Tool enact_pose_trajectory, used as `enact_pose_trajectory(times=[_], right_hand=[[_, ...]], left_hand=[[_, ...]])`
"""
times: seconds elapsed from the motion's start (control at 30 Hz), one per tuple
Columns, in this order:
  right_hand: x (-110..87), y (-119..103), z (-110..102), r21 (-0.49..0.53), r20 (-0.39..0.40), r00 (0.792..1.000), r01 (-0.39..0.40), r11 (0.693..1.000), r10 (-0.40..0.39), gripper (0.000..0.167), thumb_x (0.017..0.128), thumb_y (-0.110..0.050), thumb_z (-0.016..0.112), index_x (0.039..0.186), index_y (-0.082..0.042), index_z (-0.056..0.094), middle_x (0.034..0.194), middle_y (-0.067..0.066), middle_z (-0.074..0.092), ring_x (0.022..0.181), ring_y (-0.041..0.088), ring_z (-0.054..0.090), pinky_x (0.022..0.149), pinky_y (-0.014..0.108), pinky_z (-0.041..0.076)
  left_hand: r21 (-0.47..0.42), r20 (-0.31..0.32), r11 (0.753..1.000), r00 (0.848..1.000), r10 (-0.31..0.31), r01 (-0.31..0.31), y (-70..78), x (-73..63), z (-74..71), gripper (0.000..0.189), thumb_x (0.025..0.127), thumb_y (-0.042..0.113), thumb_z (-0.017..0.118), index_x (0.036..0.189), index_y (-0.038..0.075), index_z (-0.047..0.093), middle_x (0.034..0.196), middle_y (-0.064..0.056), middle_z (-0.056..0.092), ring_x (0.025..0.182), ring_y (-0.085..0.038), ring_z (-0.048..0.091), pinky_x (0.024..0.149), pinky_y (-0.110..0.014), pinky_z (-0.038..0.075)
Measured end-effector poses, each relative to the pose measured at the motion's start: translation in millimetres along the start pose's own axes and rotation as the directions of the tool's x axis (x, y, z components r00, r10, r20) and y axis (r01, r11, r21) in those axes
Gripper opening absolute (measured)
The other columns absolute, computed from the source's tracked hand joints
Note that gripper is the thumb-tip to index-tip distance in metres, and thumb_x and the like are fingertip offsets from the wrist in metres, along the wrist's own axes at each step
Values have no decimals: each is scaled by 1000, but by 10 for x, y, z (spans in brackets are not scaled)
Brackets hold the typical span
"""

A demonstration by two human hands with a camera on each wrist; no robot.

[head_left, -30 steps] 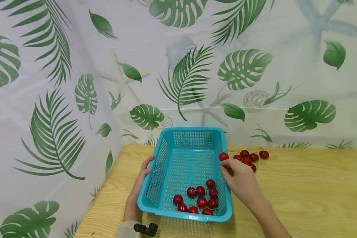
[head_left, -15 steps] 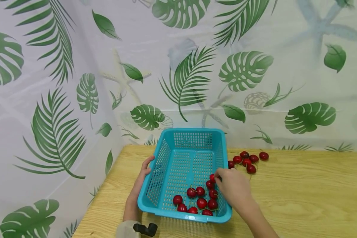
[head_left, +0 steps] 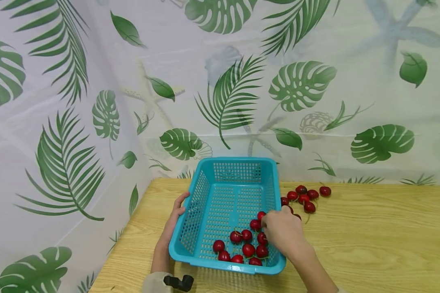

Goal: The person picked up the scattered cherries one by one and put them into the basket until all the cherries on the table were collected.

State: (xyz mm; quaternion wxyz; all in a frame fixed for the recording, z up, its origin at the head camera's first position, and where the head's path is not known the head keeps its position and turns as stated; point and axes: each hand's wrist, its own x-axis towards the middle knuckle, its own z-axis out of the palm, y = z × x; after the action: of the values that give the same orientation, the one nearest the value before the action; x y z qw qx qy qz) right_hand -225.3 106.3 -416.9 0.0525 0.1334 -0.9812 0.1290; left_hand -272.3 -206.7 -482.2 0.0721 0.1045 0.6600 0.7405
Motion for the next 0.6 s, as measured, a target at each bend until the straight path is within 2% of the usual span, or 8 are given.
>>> enact_pose_trajectory(times=[0.17,0.33,0.47,0.53,0.6], right_hand=[[-19,-11,25,-7,-48,999,24,1000,-25,11,88,-15,70,79,-16,76,73,0,62,72,23,41,46,32,40],[-10,46,43,132,-123,992,32,991,-16,8,88,-15,71,91,-12,79,85,3,72,72,21,50,50,31,42],[21,157,42,297,-168,985,76,952,-27,10,90,-13,70,95,-8,77,94,5,72,81,22,64,65,34,52],[32,222,34,366,-186,982,91,926,-23,12,91,-12,68,98,-7,75,100,6,70,82,21,65,68,35,54],[37,284,14,417,-206,979,95,904,-7,14,91,-10,67,102,-6,74,106,8,67,80,18,62,66,33,52]], left_hand=[[8,-9,1000,1000,10,-10,36,3,10,52,104,24,25,155,18,17,159,-18,19,135,-44,31,99,-43,39],[-7,-6,1000,1000,9,-9,107,-17,23,53,103,22,29,154,15,18,158,-19,21,134,-43,32,99,-42,40],[11,-7,1000,1000,10,-10,125,-15,13,53,102,18,26,154,10,16,157,-24,19,134,-45,32,100,-41,40],[12,-7,1000,1000,7,-7,118,-6,11,53,102,16,24,154,9,14,158,-25,17,136,-47,30,101,-44,39],[3,-5,1000,1000,4,-4,101,5,12,53,103,15,22,155,11,12,160,-24,14,139,-46,27,102,-46,38]])
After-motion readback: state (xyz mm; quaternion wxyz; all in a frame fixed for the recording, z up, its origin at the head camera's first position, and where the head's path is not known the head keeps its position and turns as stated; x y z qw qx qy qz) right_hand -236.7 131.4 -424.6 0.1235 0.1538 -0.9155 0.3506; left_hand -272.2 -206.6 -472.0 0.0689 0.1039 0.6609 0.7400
